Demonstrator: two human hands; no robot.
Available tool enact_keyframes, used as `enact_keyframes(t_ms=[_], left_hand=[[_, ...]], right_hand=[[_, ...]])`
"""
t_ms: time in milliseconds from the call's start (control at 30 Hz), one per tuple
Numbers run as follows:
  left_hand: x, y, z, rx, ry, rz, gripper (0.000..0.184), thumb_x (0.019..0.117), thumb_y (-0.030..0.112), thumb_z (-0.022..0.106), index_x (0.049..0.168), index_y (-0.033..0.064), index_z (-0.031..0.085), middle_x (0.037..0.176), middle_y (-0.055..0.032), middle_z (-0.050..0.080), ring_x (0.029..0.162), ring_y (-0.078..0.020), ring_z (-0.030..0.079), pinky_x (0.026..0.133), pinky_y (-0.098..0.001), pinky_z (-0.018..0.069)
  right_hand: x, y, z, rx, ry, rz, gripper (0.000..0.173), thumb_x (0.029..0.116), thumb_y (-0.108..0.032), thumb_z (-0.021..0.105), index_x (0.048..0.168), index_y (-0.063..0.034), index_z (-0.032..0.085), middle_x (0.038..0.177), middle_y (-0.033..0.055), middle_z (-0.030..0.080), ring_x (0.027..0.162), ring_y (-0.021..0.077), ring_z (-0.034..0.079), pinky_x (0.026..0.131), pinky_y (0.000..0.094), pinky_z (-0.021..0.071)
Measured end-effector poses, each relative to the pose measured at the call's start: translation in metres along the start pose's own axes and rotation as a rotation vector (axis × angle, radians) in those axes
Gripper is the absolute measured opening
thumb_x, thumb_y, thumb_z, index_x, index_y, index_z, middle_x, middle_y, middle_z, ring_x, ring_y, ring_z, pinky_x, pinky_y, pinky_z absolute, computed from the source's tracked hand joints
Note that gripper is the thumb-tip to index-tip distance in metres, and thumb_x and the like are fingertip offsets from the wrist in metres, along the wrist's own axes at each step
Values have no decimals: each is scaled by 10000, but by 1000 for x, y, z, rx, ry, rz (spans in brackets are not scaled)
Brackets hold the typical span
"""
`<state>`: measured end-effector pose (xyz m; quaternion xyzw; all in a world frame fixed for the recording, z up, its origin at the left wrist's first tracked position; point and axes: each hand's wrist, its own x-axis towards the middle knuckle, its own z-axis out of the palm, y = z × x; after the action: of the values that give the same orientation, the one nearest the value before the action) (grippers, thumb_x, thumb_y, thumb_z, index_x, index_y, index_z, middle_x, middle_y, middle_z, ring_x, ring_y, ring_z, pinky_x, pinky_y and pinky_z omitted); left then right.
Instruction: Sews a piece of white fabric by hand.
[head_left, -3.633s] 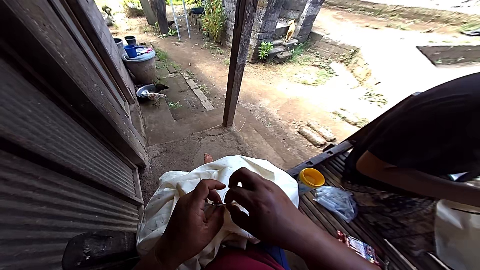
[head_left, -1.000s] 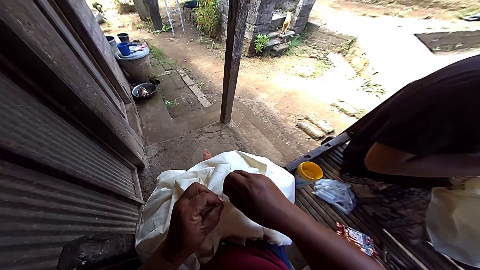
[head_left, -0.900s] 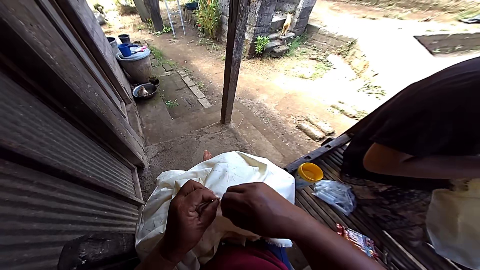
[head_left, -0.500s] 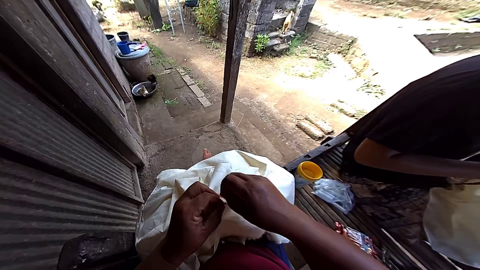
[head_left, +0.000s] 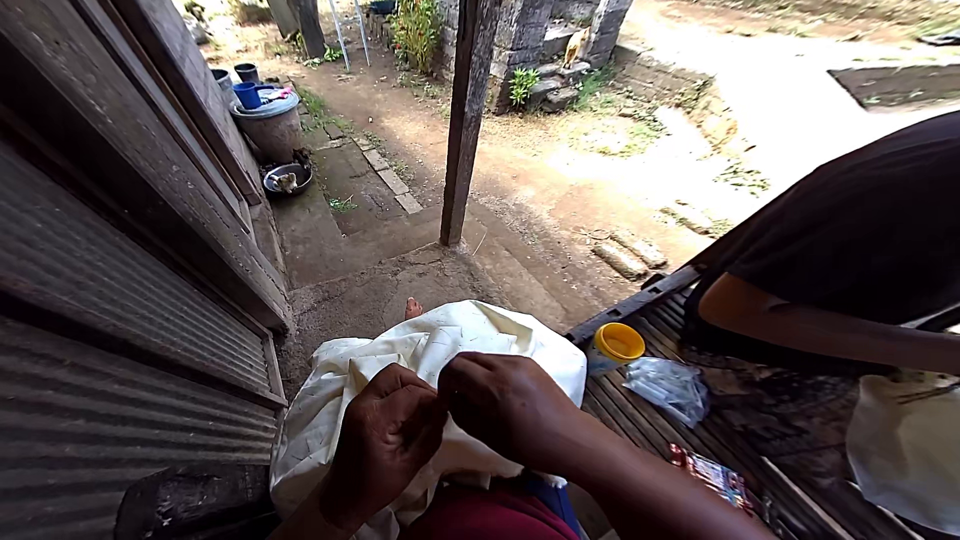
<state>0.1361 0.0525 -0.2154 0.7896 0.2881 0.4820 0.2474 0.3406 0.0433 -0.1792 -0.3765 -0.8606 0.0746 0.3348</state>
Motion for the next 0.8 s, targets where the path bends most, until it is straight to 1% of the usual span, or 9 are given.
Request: enact_keyframes(t_ms=[67,200,300,367,467,533,600,700,800], left_hand=[[1,-1,-1,17,41,-2,82,907,178,724,899,97,736,962,-5,655,939,-11,634,804,-131,543],[0,-3,0,-1,25,0,163,956,269,706,943,107,722,959,9,643,926,7,613,806,-128,519],[0,-3,1,-8,34,16,76,917,188,725,933,115,741,983,5,659,949,-11,633,812,-135,544],[2,-5,0,-9,69,14,54,910,174,726,919,124,744,982,10,665,959,-21,641,819,-146,551],[0,-5,0,-32,29,12,119,951,237,710,950,120,730,982,10,653,957,-8,623,825,-140,531],[-1,-2,1,-35,19,9,84,934,192,722,953,114,747,995,0,656,956,-15,627,821,-143,539],[-1,-3,0,-13,51,3,58,919,165,722,935,118,750,1003,-4,669,974,-30,639,832,-158,548],[-1,-5,0,-28,45,1,122,954,239,708,949,120,736,987,4,654,966,-17,629,828,-149,538],[-2,-2,2,-47,23,6,92,936,199,721,956,112,743,987,-3,648,950,-9,623,816,-136,535]], right_hand=[[0,1,0,-31,-43,92,131,953,-167,582,866,-102,656,739,42,638,617,173,643,501,340,507],[-1,1,-2,64,-54,-91,137,969,-151,585,857,-106,650,724,28,613,615,146,609,505,297,485],[-1,2,4,-92,21,69,118,926,-172,591,832,-118,639,698,24,614,574,154,624,461,318,489],[-3,4,4,-50,-33,46,107,905,-173,617,817,-122,652,684,17,614,564,148,620,456,326,489],[-2,2,2,41,-22,-85,136,959,-168,590,847,-121,651,713,13,613,603,135,610,490,293,488],[-1,0,2,-45,22,36,138,959,-169,573,859,-111,647,728,33,629,602,162,635,482,323,504],[-2,1,0,-68,-36,113,128,937,-168,586,844,-110,653,722,37,635,593,170,639,480,343,501],[-3,2,-3,67,-79,-78,143,961,-156,591,843,-113,659,716,22,620,610,145,615,502,309,488],[-1,-1,0,-20,2,28,150,974,-168,562,868,-104,647,728,39,625,610,164,632,494,323,498]])
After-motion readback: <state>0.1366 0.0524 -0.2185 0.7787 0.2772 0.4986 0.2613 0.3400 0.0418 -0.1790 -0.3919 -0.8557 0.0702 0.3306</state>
